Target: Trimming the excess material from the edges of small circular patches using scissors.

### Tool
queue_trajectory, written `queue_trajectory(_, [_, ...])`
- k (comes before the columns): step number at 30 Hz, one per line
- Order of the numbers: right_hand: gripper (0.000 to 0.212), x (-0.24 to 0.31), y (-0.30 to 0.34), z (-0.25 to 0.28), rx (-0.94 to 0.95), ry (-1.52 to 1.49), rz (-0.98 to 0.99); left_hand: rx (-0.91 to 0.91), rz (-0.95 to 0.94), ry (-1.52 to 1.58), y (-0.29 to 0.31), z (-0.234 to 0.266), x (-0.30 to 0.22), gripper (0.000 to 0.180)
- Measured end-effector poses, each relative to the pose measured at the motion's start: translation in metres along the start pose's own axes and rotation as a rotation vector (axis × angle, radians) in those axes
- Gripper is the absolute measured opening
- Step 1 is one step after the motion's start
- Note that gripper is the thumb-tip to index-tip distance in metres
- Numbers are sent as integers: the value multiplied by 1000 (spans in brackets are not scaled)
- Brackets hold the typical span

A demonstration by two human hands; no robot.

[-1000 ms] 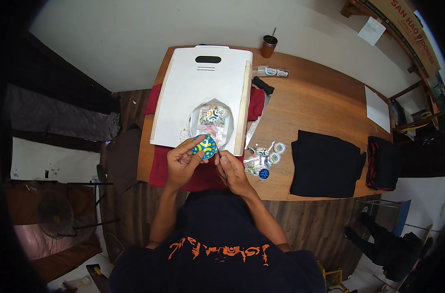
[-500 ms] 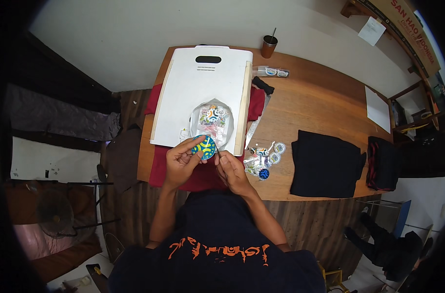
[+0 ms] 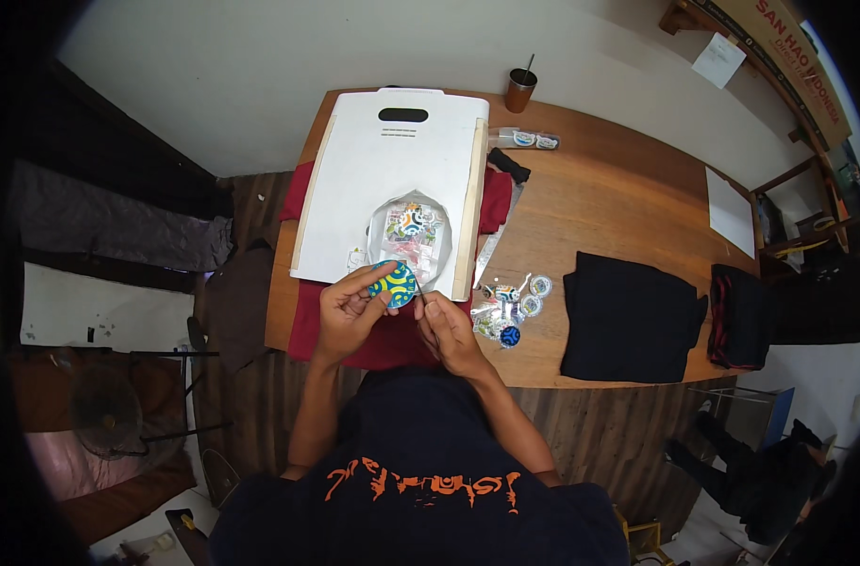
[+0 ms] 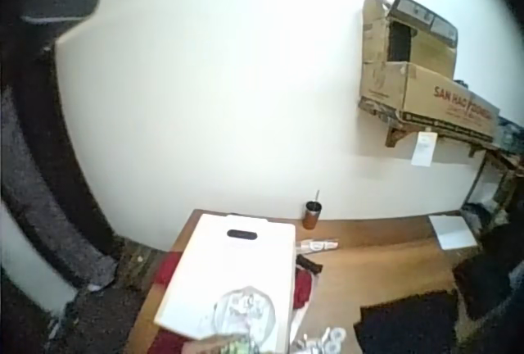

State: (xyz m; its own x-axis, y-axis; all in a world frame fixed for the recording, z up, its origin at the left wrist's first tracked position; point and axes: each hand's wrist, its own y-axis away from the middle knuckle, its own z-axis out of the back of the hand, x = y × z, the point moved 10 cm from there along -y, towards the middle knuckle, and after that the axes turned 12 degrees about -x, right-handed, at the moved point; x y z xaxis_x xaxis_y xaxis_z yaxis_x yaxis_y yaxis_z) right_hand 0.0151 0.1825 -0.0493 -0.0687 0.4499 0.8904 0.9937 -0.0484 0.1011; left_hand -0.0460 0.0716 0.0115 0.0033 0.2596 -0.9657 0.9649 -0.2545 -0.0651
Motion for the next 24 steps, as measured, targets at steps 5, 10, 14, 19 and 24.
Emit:
queue_trajectory(5, [37,3,0,-1,6,13,2,-1,-4,-2,0,0,-2,37])
queue_trajectory(10, [37,0,1,1,3,10,3,9,-7,-6,0,0,0,38])
queue_trajectory(14, [37,1,0,1,2,14,-1,17,11,7,1,0,1,38])
queue_trajectory(19, [37,-2,1,2,1,5,-18,21,15,11,1,0,0,37])
queue_trajectory(24, [37,-2,2,1,7,9,-21,19,13,10,1,0,0,37])
